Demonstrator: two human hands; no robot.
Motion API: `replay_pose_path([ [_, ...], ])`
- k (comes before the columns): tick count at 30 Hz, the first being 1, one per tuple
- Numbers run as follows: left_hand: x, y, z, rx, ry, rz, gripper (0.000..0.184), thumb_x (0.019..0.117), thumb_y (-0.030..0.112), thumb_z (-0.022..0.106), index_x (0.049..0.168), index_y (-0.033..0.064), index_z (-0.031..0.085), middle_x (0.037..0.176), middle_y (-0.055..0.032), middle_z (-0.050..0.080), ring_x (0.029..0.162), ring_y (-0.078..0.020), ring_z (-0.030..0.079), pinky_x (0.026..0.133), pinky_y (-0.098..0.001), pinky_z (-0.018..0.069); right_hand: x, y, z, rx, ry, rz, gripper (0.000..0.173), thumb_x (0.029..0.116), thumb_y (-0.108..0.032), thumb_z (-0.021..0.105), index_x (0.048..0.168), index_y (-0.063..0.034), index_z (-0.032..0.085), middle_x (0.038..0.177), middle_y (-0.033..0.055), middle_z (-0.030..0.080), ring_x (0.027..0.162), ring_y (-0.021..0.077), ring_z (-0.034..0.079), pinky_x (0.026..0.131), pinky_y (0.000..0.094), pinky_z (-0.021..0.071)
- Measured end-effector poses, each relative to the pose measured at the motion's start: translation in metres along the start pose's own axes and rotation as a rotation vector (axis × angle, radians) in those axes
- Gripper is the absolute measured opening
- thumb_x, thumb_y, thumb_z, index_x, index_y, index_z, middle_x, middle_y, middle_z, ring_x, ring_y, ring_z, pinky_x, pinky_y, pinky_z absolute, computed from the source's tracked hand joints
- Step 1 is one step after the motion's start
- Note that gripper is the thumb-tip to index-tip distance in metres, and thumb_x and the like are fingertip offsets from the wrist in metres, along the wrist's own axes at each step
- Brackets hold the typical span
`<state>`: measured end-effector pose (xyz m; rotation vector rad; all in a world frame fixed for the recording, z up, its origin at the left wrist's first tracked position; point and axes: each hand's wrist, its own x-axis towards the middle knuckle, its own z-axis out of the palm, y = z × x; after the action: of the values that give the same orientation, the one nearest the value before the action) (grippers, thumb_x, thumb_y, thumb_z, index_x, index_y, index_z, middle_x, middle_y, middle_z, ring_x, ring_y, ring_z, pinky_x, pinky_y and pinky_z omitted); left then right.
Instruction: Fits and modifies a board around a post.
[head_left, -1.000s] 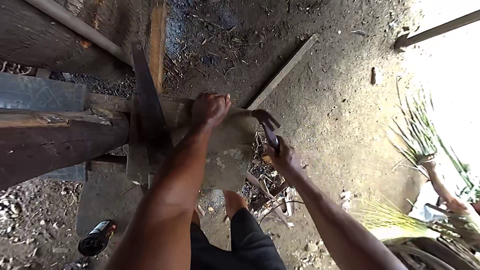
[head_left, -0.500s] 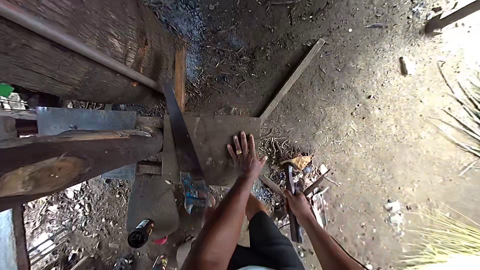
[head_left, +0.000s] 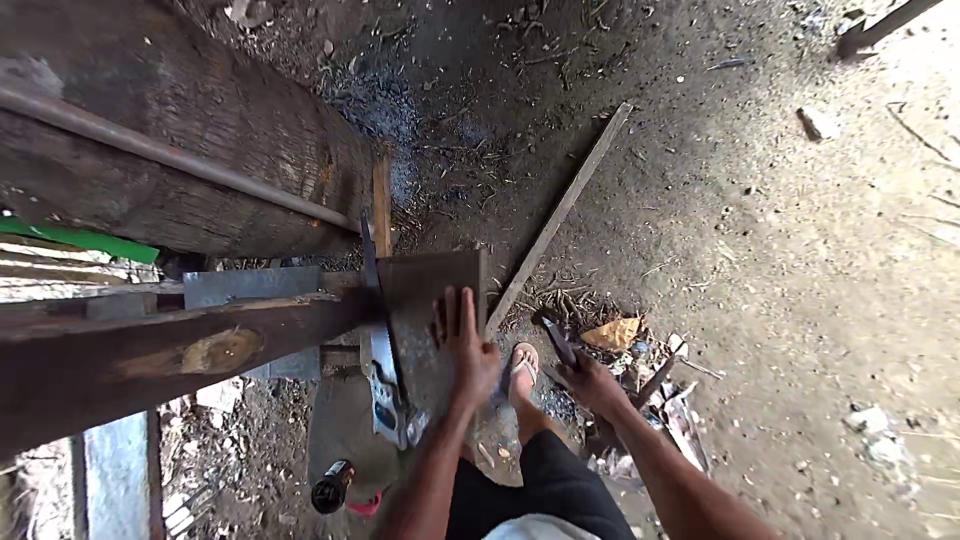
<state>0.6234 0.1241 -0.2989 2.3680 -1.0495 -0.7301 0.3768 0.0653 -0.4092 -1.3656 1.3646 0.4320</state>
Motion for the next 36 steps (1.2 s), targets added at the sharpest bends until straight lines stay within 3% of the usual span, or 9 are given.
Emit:
replay_pose_path([
  [2, -0.009, 0.002, -0.054, -0.1, 0.012, -0.014, 0.094, 0.0773, -0.001, 0.07, 0.162, 0.0052, 0.03, 0.169, -0.0184, 0.024, 0.156, -0.0326, 0.025, 0.125, -0.0555, 0.027, 0.001, -0.044, -0.017, -0.12, -0.037, -0.102, 0.043, 0.0978, -0.042, 0.063, 0.129, -0.0119, 0.064, 0.1, 0.0178, 0.071, 0.09, 0.0373, 0.07, 0.081, 0.063, 0.0549],
  [4, -0.01, 0.003, -0.102, -0.084, 0.013, -0.072, 0.093, 0.0812, -0.001, 0.068, 0.164, 0.0083, 0.025, 0.164, -0.0152, 0.036, 0.146, -0.0235, 0.045, 0.116, -0.0439, 0.0437, 0.002, -0.094, -0.026, -0.22, -0.086, -0.194, 0.047, 0.0971, -0.041, 0.063, 0.136, -0.0138, 0.06, 0.109, 0.0211, 0.071, 0.102, 0.0428, 0.068, 0.087, 0.0679, 0.0522],
  [5, -0.01, -0.002, -0.119, -0.075, 0.022, -0.074, 0.094, 0.0805, 0.0, 0.067, 0.164, 0.009, 0.024, 0.162, -0.0154, 0.041, 0.142, -0.0221, 0.05, 0.114, -0.0427, 0.0462, 0.002, -0.119, -0.027, -0.256, -0.118, -0.237, 0.049, 0.0976, -0.041, 0.062, 0.139, -0.0148, 0.058, 0.112, 0.0219, 0.07, 0.105, 0.0444, 0.068, 0.088, 0.0693, 0.0515],
  [8, -0.008, -0.016, -0.145, -0.101, 0.058, -0.028, 0.095, 0.0769, 0.001, 0.064, 0.163, 0.0058, 0.025, 0.16, -0.0164, 0.043, 0.141, -0.0184, 0.05, 0.114, -0.0384, 0.0458, -0.009, -0.197, -0.036, -0.366, -0.187, -0.354, 0.046, 0.0999, -0.037, 0.059, 0.14, -0.0148, 0.057, 0.116, 0.0234, 0.069, 0.108, 0.0469, 0.067, 0.088, 0.0715, 0.05],
  [14, -0.007, -0.031, -0.156, -0.211, 0.076, 0.049, 0.096, 0.0718, -0.001, 0.062, 0.161, 0.0, 0.027, 0.161, -0.0155, 0.041, 0.141, -0.013, 0.049, 0.114, -0.0307, 0.0462, -0.046, -0.303, -0.052, -0.629, -0.128, -0.463, 0.023, 0.0899, -0.023, 0.071, 0.107, -0.0081, 0.068, 0.098, 0.0188, 0.069, 0.093, 0.0423, 0.068, 0.07, 0.0662, 0.0528],
  [17, -0.006, -0.034, -0.154, -0.265, 0.078, 0.078, 0.095, 0.0714, 0.0, 0.061, 0.161, -0.0007, 0.028, 0.161, -0.016, 0.04, 0.143, -0.0138, 0.048, 0.114, -0.0313, 0.0458, -0.064, -0.339, -0.06, -0.738, -0.159, -0.489, 0.018, 0.0911, -0.02, 0.072, 0.1, -0.0045, 0.07, 0.101, 0.0207, 0.069, 0.097, 0.0423, 0.066, 0.073, 0.0651, 0.0524],
  [31, -0.005, -0.04, -0.162, -0.328, 0.086, 0.083, 0.094, 0.072, 0.001, 0.063, 0.16, -0.0007, 0.03, 0.161, -0.0156, 0.04, 0.142, -0.0134, 0.049, 0.112, -0.0305, 0.047, -0.081, -0.383, -0.092, -0.926, -0.222, -0.578, 0.022, 0.0927, -0.025, 0.072, 0.093, -0.004, 0.068, 0.095, 0.0197, 0.066, 0.09, 0.0407, 0.066, 0.068, 0.0647, 0.0506],
  [34, -0.006, -0.044, -0.174, -0.325, 0.102, 0.065, 0.093, 0.0709, 0.002, 0.062, 0.159, -0.0008, 0.032, 0.158, -0.0151, 0.045, 0.139, -0.0132, 0.052, 0.11, -0.031, 0.0494, -0.047, -0.363, -0.094, -0.783, -0.278, -0.716, 0.028, 0.0942, -0.037, 0.072, 0.109, -0.0136, 0.07, 0.092, 0.0126, 0.069, 0.079, 0.0331, 0.068, 0.067, 0.0605, 0.0539],
  [36, -0.006, -0.048, -0.18, -0.323, 0.1, 0.04, 0.094, 0.0703, 0.001, 0.061, 0.159, 0.0005, 0.032, 0.156, -0.0145, 0.048, 0.136, -0.0131, 0.055, 0.109, -0.0317, 0.051, -0.027, -0.338, -0.081, -0.606, -0.25, -0.809, 0.034, 0.0946, -0.036, 0.072, 0.125, -0.0195, 0.069, 0.101, 0.0093, 0.072, 0.091, 0.0302, 0.07, 0.078, 0.06, 0.0557],
])
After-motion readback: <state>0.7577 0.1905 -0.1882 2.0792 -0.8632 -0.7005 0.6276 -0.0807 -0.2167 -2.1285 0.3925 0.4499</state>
